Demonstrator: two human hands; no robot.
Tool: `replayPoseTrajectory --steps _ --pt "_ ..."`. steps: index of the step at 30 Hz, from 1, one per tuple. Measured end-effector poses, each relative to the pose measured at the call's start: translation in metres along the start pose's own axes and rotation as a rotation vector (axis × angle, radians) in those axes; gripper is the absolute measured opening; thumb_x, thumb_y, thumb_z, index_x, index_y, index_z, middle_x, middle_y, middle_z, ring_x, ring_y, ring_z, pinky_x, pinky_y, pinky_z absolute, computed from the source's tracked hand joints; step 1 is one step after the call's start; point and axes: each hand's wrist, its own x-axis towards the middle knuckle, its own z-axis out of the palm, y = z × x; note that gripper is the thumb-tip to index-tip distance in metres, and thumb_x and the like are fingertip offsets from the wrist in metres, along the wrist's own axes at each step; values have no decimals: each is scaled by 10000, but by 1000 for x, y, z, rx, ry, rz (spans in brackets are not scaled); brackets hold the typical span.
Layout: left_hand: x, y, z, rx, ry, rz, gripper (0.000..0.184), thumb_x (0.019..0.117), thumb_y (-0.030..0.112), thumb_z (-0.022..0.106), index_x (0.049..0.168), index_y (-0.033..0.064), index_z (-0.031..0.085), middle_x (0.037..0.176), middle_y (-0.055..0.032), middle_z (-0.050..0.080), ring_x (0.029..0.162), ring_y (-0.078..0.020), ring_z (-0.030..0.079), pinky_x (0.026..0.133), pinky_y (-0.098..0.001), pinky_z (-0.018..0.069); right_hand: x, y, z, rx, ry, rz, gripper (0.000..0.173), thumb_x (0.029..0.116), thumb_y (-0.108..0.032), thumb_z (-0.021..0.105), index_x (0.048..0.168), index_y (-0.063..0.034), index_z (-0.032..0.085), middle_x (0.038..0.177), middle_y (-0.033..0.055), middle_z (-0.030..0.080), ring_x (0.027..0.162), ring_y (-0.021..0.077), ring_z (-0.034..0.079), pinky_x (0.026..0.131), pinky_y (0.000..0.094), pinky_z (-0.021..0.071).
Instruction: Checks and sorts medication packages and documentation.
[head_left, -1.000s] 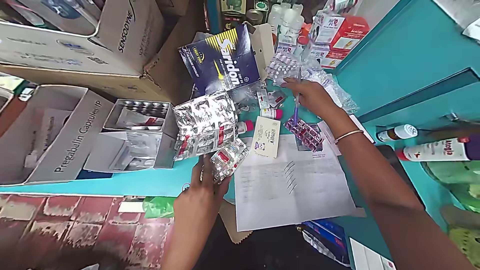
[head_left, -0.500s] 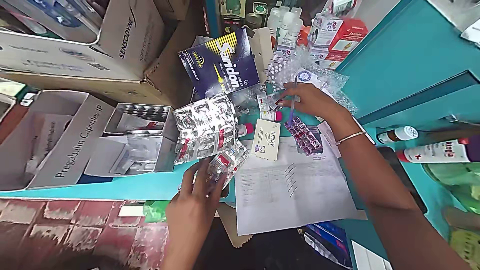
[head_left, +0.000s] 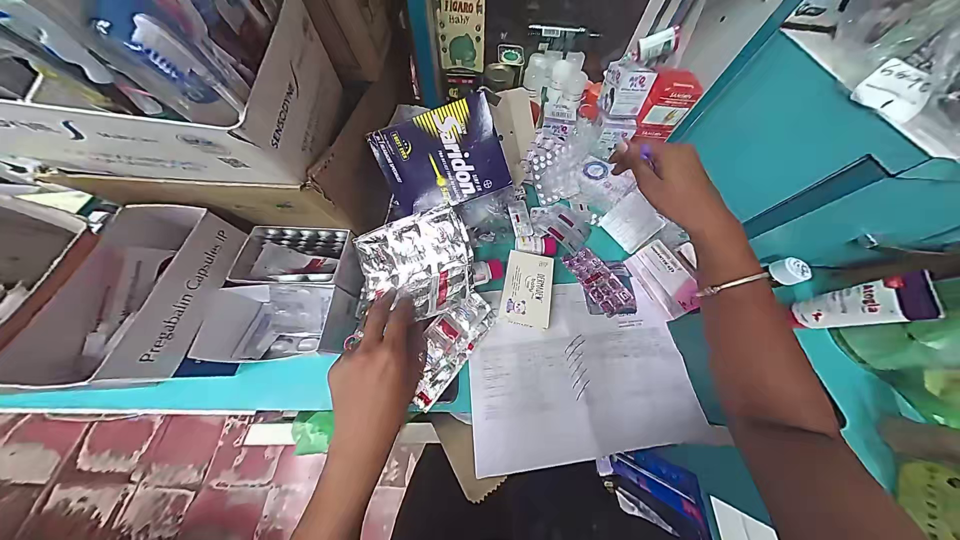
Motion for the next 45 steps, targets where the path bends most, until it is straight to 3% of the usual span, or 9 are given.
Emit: replayPoseTrajectory --steps 4,8,14,19,24,30,37,40,45 --pt "-1 1 -4 -28 -40 -4 407 953 337 648 1250 66 711 1331 -189 662 722 -409 727 496 -564 527 29 22 0 -267 -180 322 415 1061 -296 555 1184 89 647 1192 347 627 1135 536 610 918 727 456" --pt "-7 0 -8 -52 -4 11 537 930 449 657 1292 54 687 1338 -197 651 716 -393 722 482 -546 523 34 55 35 -346 -454 343 857 767 -578 836 1318 42 619 1427 322 509 1247 510 550 957 724 450" --pt "-5 -4 -5 -19 4 28 487 938 379 662 1286 41 691 1273 -177 696 751 -395 738 523 -563 543 33 16 12 -430 -306 383 317 974 -261 669 1069 37 719 1078 328 680 1058 543 641 822 740 468" --pt "4 -3 -1 23 -3 62 293 957 172 637 1212 73 743 1200 -144 737 729 -380 742 535 -557 553 31 20 31 -468 -464 259 890 795 -514 833 1471 -34 508 1321 326 584 1166 530 592 884 731 466" --pt "8 -14 -4 64 170 151 258 982 130 583 1150 82 772 1020 -116 782 679 -331 743 496 -477 538 28 12 35 -503 -304 279 267 953 -188 677 1039 61 716 1052 342 681 1012 557 651 782 735 476" --pt "3 -25 -14 -113 339 224 251 1005 121 556 1135 74 765 1014 -94 787 763 -247 767 580 -389 583 38 32 41 -498 -395 334 1073 743 -447 905 1540 18 358 1356 363 536 1134 566 597 859 729 481" --pt "9 -19 -5 -14 74 218 377 975 336 643 1223 69 741 1199 -119 745 771 -331 759 563 -505 575 45 28 28 -397 -335 354 263 927 -190 748 1095 12 735 1130 314 678 1080 539 633 826 752 467" --pt "35 -10 -30 -86 20 253 736 879 638 632 1287 29 695 1294 -158 697 775 -373 750 567 -565 568 40 20 1 -325 -202 340 235 953 -170 714 1079 27 737 1080 339 679 1053 567 630 822 776 455" --pt "153 43 -64 -49 -72 302 958 828 621 751 1492 -11 475 1547 -217 458 821 -406 711 629 -598 552 18 -6 -45 -143 169 350 327 1025 -203 612 1223 56 638 1117 347 655 1071 559 624 867 754 452"
